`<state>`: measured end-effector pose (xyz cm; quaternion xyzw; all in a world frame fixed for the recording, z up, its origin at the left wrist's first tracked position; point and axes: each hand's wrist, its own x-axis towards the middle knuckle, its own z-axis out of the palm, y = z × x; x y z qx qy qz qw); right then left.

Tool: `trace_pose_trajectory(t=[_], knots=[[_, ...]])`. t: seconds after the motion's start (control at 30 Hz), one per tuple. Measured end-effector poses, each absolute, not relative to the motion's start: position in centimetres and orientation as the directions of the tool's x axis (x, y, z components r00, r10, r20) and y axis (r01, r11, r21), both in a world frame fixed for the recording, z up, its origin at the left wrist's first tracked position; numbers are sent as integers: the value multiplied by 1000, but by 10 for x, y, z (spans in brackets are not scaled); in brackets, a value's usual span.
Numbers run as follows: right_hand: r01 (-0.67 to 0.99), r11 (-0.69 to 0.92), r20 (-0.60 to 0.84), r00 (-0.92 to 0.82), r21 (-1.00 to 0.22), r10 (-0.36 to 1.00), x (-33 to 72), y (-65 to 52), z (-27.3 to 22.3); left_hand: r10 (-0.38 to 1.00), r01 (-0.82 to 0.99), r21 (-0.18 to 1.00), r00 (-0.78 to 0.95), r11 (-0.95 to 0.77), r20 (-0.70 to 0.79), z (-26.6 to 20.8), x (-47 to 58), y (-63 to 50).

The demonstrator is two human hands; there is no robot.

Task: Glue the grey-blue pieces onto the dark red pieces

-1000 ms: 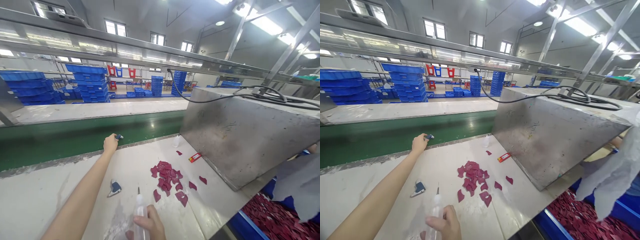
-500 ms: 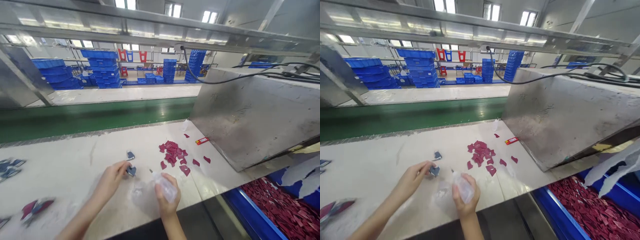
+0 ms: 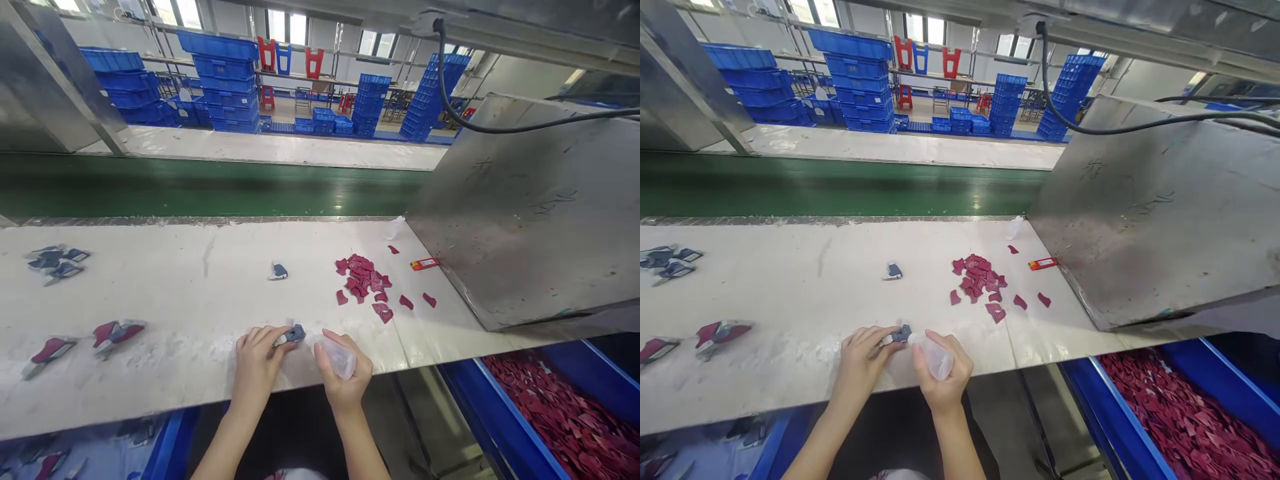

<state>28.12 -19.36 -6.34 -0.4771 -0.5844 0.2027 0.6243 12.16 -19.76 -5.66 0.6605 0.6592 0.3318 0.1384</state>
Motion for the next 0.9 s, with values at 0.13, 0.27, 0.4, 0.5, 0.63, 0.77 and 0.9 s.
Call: trace_pose_trajectory(t=[0.13, 0.27, 0.4, 0.5, 0.63, 0.77, 0.9], knots=[[359, 486, 577, 210, -797, 790, 281, -190, -64, 958, 781, 617, -89, -102, 271, -58, 121, -198], [366, 479, 570, 199, -798, 797, 281, -190, -63, 959, 772, 627, -89, -104, 269, -60, 120, -200], [362, 482, 571, 197, -798, 796, 281, -191, -62, 959, 772, 626, -81, -113, 273, -61, 119, -200], [357, 475, 560, 188, -805, 807, 282, -191, -61, 960, 780, 615, -72, -117, 272, -61, 119, -200], [353, 460, 547, 206, -815, 811, 281, -190, -60, 953, 783, 609, -74, -127, 293, -62, 119, -200], [355, 443, 537, 236, -823, 810, 280, -189, -61, 950, 789, 601, -73, -131, 302, -61, 120, -199], [361, 435, 538, 265, -825, 801, 281, -190, -62, 943, 798, 585, -72, -141, 326, -60, 121, -199]])
